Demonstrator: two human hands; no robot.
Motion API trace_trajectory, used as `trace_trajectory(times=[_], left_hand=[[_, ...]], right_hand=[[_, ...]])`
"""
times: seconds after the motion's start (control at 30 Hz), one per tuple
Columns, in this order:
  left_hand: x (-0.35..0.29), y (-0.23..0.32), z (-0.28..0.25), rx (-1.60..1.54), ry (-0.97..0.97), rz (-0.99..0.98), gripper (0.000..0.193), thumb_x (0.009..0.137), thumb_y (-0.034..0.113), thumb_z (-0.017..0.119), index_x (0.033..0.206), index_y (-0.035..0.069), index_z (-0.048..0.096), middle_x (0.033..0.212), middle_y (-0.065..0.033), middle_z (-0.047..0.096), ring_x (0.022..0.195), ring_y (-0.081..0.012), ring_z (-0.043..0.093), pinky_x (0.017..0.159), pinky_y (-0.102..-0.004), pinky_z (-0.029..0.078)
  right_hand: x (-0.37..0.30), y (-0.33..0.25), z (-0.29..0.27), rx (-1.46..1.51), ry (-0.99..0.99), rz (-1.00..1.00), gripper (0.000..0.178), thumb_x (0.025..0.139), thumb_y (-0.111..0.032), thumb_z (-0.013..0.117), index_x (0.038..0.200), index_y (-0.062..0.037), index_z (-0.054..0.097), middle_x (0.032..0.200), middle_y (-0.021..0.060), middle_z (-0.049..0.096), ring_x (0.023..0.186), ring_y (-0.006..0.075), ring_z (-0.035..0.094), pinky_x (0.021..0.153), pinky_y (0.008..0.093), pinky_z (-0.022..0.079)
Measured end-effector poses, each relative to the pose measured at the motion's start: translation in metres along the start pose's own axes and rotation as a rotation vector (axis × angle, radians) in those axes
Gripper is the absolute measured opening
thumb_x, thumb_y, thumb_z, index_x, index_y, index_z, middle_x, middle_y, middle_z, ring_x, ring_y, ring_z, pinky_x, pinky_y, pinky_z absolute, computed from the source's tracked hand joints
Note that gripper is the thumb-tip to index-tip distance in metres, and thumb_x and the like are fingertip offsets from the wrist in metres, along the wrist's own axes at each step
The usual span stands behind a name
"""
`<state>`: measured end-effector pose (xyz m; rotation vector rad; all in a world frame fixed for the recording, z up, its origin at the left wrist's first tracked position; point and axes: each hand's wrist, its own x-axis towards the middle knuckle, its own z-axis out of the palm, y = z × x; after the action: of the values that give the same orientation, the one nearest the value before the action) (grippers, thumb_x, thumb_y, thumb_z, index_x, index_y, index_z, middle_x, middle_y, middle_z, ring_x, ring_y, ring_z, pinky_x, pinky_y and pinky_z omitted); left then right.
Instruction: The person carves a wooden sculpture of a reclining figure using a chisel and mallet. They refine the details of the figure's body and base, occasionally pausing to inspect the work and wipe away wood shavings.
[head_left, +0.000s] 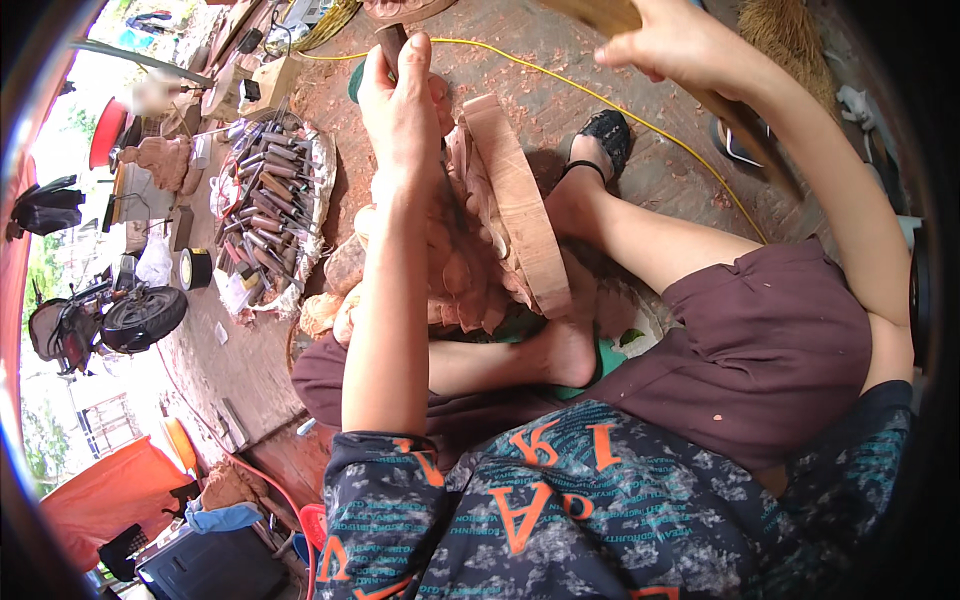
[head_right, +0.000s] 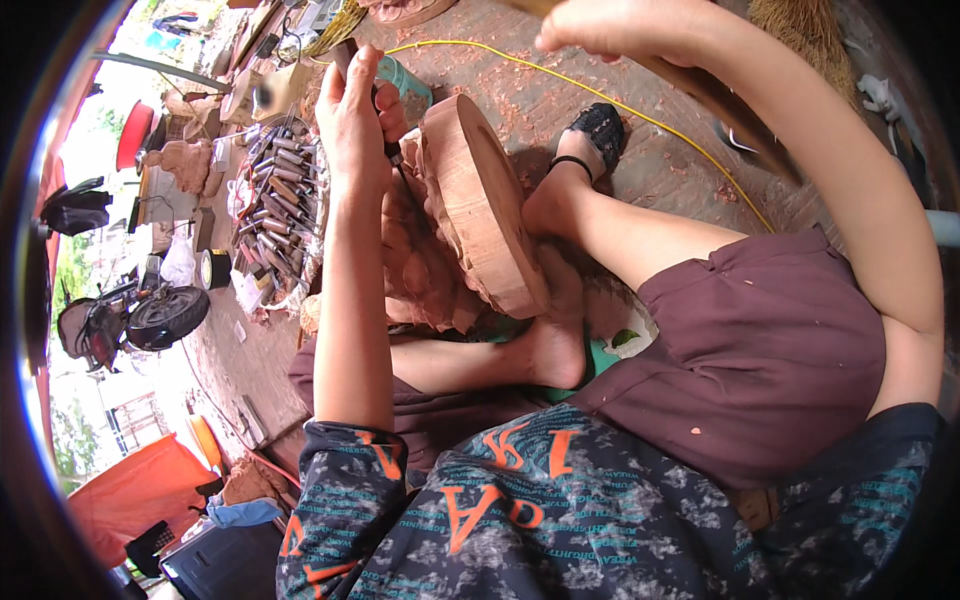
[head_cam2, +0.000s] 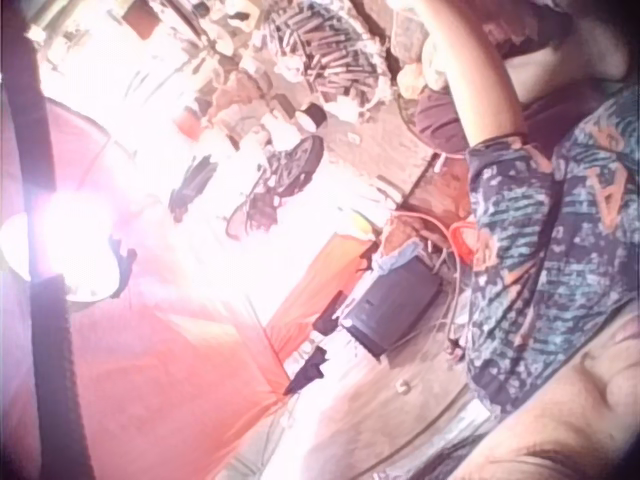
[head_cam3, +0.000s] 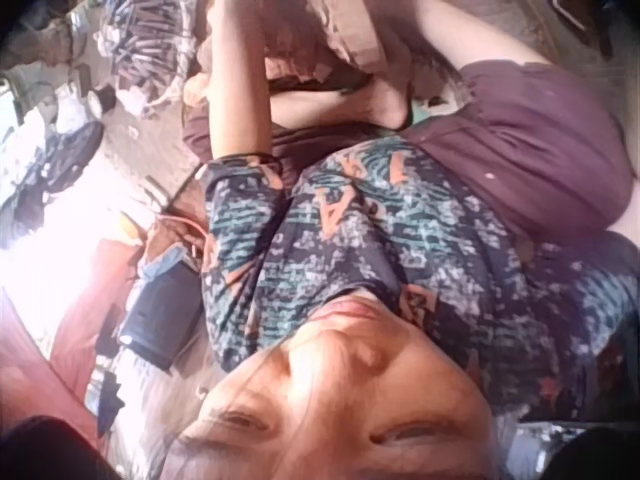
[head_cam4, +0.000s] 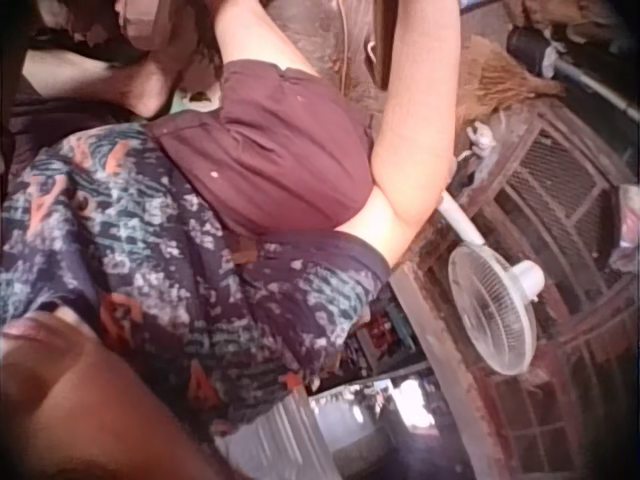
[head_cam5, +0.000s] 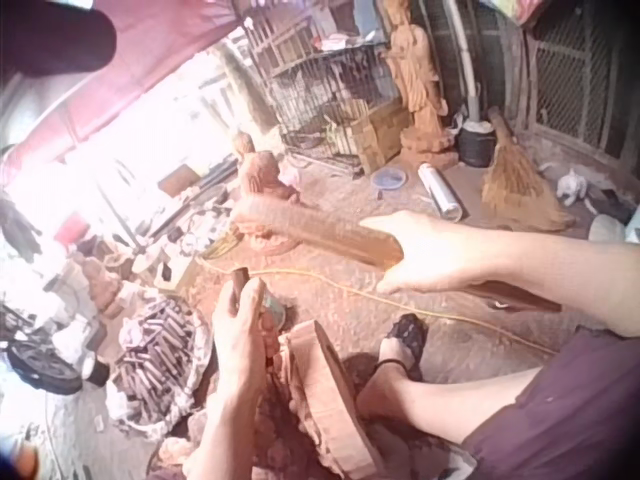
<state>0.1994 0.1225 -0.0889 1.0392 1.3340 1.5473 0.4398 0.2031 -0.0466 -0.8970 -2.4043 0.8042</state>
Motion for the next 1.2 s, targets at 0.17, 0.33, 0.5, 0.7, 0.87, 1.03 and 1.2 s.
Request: trace_trajectory(times=[0.17,0.33,0.5,0.7,0.87,1.03,1.2], left_hand=[[-0.025,0.04,0.017,-0.158,0.014,0.019,0.02,0.099,0.029,0.061,0.101,0.009,0.057,0.062,0.0013,0.045,0.045,-0.0059,0.036,0.039,-0.0219,0.025],[-0.022,0.019,0.006,0.037,0.139,0.279,0.016,0.1,0.025,0.06,0.095,0.013,0.051,0.062,0.004,0.045,0.046,-0.0028,0.038,0.037,-0.0187,0.026],[-0.016,0.007,0.012,0.01,0.108,0.278,0.019,0.099,0.026,0.061,0.092,0.014,0.049,0.061,0.004,0.045,0.046,-0.0025,0.038,0.038,-0.0187,0.027],[-0.01,-0.001,0.006,-0.054,0.117,0.228,0.022,0.098,0.028,0.062,0.089,0.015,0.047,0.061,0.0036,0.045,0.045,-0.0032,0.036,0.039,-0.0196,0.025],[-0.009,-0.002,0.001,-0.108,0.166,0.167,0.025,0.097,0.028,0.063,0.088,0.015,0.045,0.061,0.0032,0.044,0.044,-0.0038,0.035,0.039,-0.0202,0.024],[-0.01,-0.006,0.009,-0.083,0.107,0.23,0.024,0.098,0.026,0.063,0.088,0.014,0.045,0.06,0.0032,0.044,0.043,-0.0038,0.035,0.037,-0.0204,0.025],[-0.015,-0.003,0.008,-0.028,0.139,0.297,0.021,0.099,0.024,0.061,0.09,0.012,0.047,0.06,0.0027,0.044,0.043,-0.0045,0.035,0.037,-0.021,0.026]], right_hand=[[-0.015,-0.012,-0.013,0.103,-0.09,0.035,0.057,0.078,-0.005,0.069,0.132,0.0031,0.051,0.123,0.0206,0.063,0.115,0.0252,0.058,0.1,0.0359,0.045],[-0.011,-0.029,-0.008,0.117,0.003,0.048,0.061,0.079,-0.011,0.075,0.134,0.002,0.051,0.108,0.0185,0.068,0.103,0.0225,0.061,0.096,0.0334,0.046],[-0.016,-0.038,-0.014,0.204,0.088,0.351,0.071,0.078,-0.012,0.075,0.142,-0.0038,0.046,0.092,0.0179,0.07,0.096,0.0247,0.061,0.096,0.034,0.046],[0.002,-0.038,-0.018,-0.189,-0.071,0.155,0.064,0.078,-0.005,0.066,0.14,-0.0035,0.048,0.111,0.0208,0.067,0.11,0.0305,0.06,0.102,0.0372,0.044],[0.001,-0.048,-0.008,-0.139,-0.067,0.021,0.06,0.078,-0.002,0.062,0.136,-0.0009,0.05,0.127,0.0224,0.06,0.122,0.0332,0.056,0.105,0.0398,0.043],[-0.007,-0.05,-0.013,-0.265,0.025,-0.031,0.062,0.076,-0.006,0.065,0.136,0.0001,0.049,0.129,0.0223,0.059,0.122,0.0319,0.056,0.104,0.0395,0.043],[-0.001,-0.053,-0.019,-0.22,-0.092,0.037,0.066,0.077,-0.006,0.065,0.14,-0.0016,0.047,0.133,0.0232,0.057,0.125,0.0326,0.053,0.108,0.0436,0.039]])
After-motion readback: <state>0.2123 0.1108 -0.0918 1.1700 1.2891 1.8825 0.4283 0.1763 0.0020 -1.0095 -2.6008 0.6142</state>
